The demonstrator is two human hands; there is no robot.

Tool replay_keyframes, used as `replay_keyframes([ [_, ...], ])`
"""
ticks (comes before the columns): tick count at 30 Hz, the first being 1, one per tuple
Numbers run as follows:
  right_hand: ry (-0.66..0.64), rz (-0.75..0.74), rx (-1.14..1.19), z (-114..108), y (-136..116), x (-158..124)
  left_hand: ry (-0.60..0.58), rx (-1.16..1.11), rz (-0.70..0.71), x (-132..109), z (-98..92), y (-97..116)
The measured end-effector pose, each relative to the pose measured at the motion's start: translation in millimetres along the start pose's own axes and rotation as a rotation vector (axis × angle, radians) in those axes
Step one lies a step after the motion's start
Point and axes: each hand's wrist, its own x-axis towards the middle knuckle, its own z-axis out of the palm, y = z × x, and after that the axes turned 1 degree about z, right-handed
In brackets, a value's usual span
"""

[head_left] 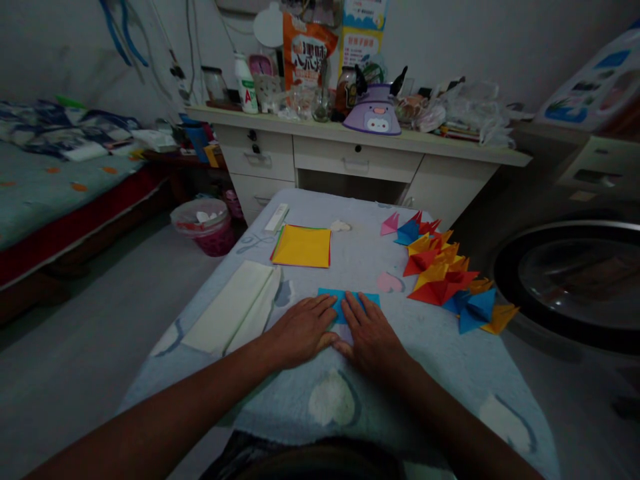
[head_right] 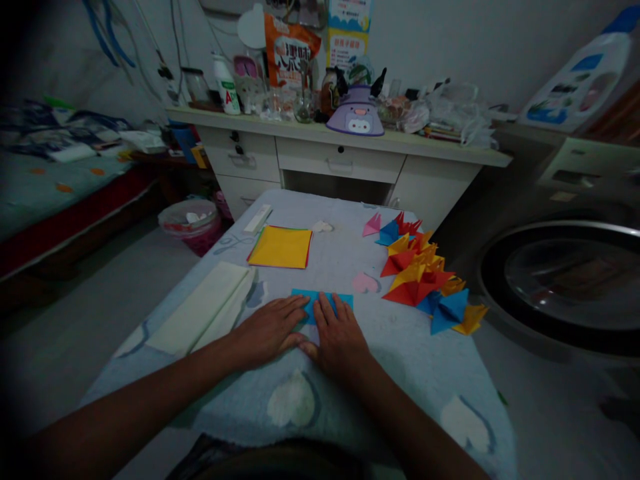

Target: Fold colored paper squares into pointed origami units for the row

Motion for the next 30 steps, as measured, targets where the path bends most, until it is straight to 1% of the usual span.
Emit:
replay_keyframes([
  [3,-0.005,0.000,0.009,0,-1,-2,0.061,-0.001,-0.026,6,5.5,0],
  [5,0.003,0.006,0.015,0,-1,-3,0.080,0.008,-0.041,9,9.6,0],
  [8,-0.004,0.005,0.021,1,-1,-4,0.079,0.020,-0.057,9,12.4,-1],
  [13,-0.043,0.013,0.032,-2,3,-6,0.058,0.030,-0.060,7,9.1,-1],
  [16,-0.059,0.027,0.028,-4,10,-9,0.053,0.046,-0.058,6,8.4,0],
  [21,-0.034,0.068,0.020,-5,32,-19,0.051,0.057,-0.057,7,10.7,-1],
  [25,-0.069,0.107,-0.014,-6,44,-24,0.053,0.053,-0.061,7,12.5,-1],
  [27,-0.070,0.123,-0.030,-8,43,-22,0.052,0.053,-0.064,7,13.1,0],
  [30,-0.036,0.128,-0.044,-11,32,-17,0.058,0.062,-0.060,7,13.5,0],
])
